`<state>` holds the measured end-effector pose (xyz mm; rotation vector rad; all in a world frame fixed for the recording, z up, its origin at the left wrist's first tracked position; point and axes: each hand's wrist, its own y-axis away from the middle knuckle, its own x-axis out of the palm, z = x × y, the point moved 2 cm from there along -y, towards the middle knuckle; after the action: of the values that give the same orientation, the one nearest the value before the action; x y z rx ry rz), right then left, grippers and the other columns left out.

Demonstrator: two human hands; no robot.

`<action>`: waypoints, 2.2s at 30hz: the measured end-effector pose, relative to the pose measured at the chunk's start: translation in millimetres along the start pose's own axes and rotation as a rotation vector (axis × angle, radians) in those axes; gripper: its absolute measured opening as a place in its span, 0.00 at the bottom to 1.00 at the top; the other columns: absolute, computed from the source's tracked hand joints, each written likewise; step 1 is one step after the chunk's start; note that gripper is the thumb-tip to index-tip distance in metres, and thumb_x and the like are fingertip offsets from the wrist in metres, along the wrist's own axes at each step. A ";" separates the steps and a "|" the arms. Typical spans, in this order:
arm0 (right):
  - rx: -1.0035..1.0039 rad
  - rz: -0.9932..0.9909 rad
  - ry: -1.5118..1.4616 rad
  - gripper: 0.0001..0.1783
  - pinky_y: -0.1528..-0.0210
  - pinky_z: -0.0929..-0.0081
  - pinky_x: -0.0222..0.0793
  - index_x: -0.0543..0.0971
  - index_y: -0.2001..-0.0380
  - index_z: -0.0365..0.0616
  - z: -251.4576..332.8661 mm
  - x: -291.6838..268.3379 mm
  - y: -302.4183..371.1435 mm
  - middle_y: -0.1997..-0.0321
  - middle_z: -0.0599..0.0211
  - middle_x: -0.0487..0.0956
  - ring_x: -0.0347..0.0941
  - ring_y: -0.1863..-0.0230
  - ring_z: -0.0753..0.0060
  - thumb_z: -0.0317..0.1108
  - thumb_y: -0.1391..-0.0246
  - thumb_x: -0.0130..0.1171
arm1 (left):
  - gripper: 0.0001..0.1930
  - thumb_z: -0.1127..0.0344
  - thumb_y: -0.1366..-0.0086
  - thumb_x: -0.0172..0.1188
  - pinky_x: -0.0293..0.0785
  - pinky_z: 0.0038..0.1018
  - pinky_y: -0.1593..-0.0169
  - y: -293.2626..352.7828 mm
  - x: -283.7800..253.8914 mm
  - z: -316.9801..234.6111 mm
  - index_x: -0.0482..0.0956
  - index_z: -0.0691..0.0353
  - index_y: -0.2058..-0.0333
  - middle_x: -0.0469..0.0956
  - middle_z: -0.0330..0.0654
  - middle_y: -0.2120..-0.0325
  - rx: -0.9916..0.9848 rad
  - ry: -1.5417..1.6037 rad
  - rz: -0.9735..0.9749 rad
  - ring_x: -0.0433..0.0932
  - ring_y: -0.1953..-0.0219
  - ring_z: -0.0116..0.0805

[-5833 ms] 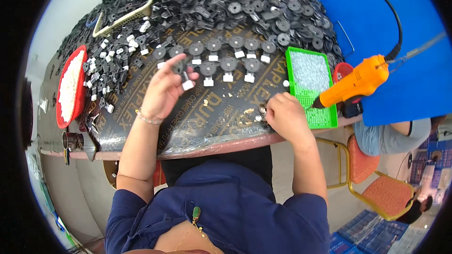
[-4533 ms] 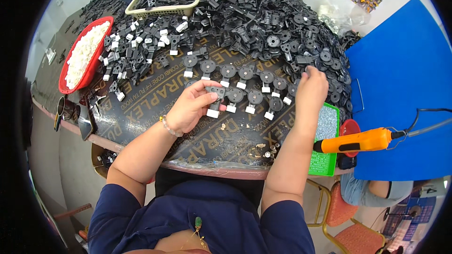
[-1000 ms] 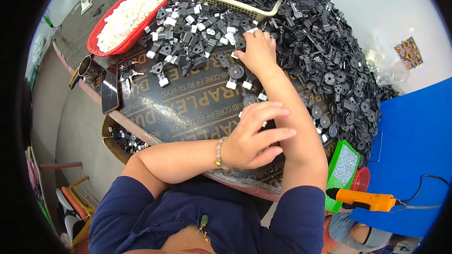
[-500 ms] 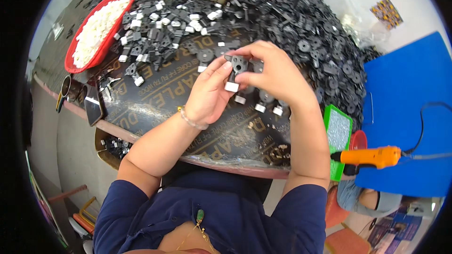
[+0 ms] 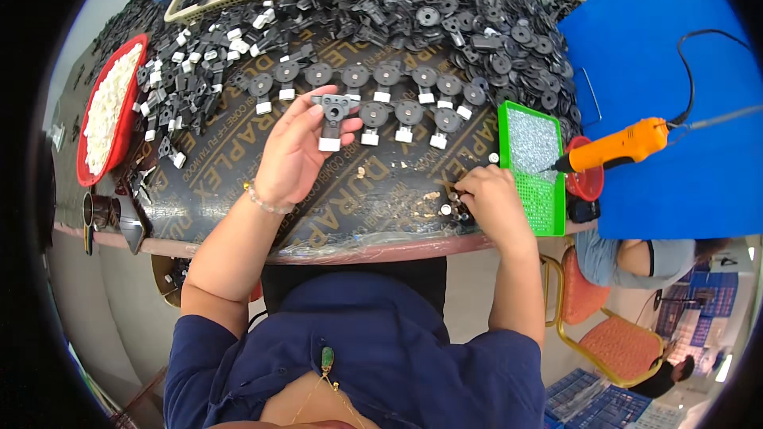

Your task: Assembling small black plastic components with white inserts by hand on a factory workbench.

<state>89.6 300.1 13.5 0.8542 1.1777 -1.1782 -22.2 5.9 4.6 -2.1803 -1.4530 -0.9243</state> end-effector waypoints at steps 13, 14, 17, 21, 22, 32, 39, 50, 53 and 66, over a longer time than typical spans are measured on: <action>0.092 -0.086 -0.151 0.07 0.54 0.62 0.71 0.80 0.75 0.40 -1.4 3.3 -15.6 0.68 0.61 0.82 0.76 0.60 0.54 0.21 0.57 0.69 | 0.17 0.67 0.24 0.48 0.81 0.35 0.48 -3.5 -4.0 4.1 0.67 0.66 0.40 0.78 0.53 0.50 -0.011 -0.032 -0.011 0.82 0.50 0.43; 0.076 -0.080 -0.148 0.07 0.54 0.62 0.71 0.80 0.75 0.40 -0.2 1.1 -17.7 0.68 0.61 0.82 0.76 0.61 0.54 0.21 0.58 0.69 | 0.17 0.67 0.24 0.47 0.81 0.35 0.48 -3.4 -3.5 4.3 0.67 0.66 0.40 0.78 0.53 0.50 -0.019 -0.033 -0.007 0.82 0.50 0.43; 0.067 -0.035 -0.272 0.06 0.53 0.64 0.71 0.81 0.73 0.40 -1.5 -3.6 -26.1 0.68 0.63 0.82 0.77 0.59 0.57 0.23 0.56 0.69 | 0.18 0.67 0.24 0.46 0.81 0.35 0.48 -2.4 -0.5 3.3 0.66 0.66 0.40 0.78 0.54 0.49 -0.055 -0.017 0.003 0.82 0.50 0.44; -0.009 -0.184 -0.430 0.04 0.48 0.70 0.70 0.83 0.69 0.38 16.8 -21.2 -47.2 0.65 0.64 0.80 0.77 0.55 0.64 0.25 0.48 0.67 | 0.20 0.66 0.23 0.44 0.81 0.35 0.45 -1.1 -0.8 7.6 0.63 0.66 0.37 0.77 0.58 0.47 -0.164 -0.021 0.060 0.82 0.48 0.45; -0.015 -0.182 -0.434 0.04 0.48 0.70 0.70 0.83 0.69 0.38 24.8 -26.8 -53.9 0.65 0.64 0.80 0.77 0.55 0.64 0.25 0.48 0.67 | 0.20 0.66 0.23 0.44 0.81 0.35 0.45 -0.9 -0.9 9.4 0.63 0.66 0.37 0.77 0.58 0.47 -0.159 -0.022 0.054 0.82 0.48 0.45; -0.231 -0.074 -0.507 0.05 0.49 0.69 0.69 0.82 0.63 0.39 88.6 -17.3 -108.1 0.56 0.61 0.76 0.74 0.53 0.63 0.27 0.40 0.60 | 0.17 0.64 0.22 0.45 0.81 0.39 0.46 2.9 -2.5 21.9 0.65 0.62 0.39 0.77 0.53 0.47 -0.352 0.063 0.180 0.82 0.48 0.46; -0.064 -0.400 -0.368 0.11 0.53 0.73 0.73 0.83 0.56 0.39 43.2 -46.8 -115.5 0.57 0.59 0.80 0.78 0.56 0.63 0.23 0.42 0.59 | 0.17 0.62 0.23 0.48 0.81 0.38 0.47 3.7 -2.8 19.8 0.67 0.58 0.40 0.77 0.56 0.47 -0.345 0.015 0.127 0.82 0.49 0.46; 0.266 -0.173 0.299 0.17 0.43 0.57 0.71 0.85 0.57 0.45 -83.3 -29.1 -106.7 0.54 0.58 0.79 0.73 0.47 0.51 0.28 0.54 0.70 | 0.17 0.71 0.29 0.58 0.84 0.29 0.59 2.8 -0.9 15.4 0.68 0.59 0.44 0.80 0.56 0.53 -0.267 -0.111 0.048 0.85 0.57 0.42; 0.281 -0.224 0.324 0.11 0.44 0.58 0.71 0.86 0.64 0.45 -94.0 -10.9 -113.1 0.56 0.60 0.78 0.73 0.48 0.52 0.32 0.53 0.70 | 0.16 0.71 0.29 0.57 0.84 0.30 0.59 1.7 -2.6 14.7 0.68 0.59 0.45 0.80 0.56 0.53 -0.268 -0.111 0.043 0.85 0.58 0.42; 0.234 0.029 -1.565 0.07 0.50 0.62 0.81 0.72 0.69 0.45 -46.6 -39.7 -93.2 0.47 0.43 0.81 0.82 0.49 0.53 0.32 0.37 0.58 | 0.16 0.67 0.24 0.46 0.81 0.40 0.47 1.4 -4.1 16.3 0.66 0.62 0.41 0.77 0.59 0.48 -0.242 0.035 0.070 0.81 0.48 0.50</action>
<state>-10.7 333.2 49.3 -0.0640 -0.2606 -1.4479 -16.7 12.6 -9.9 -2.3553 -1.2979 -1.1595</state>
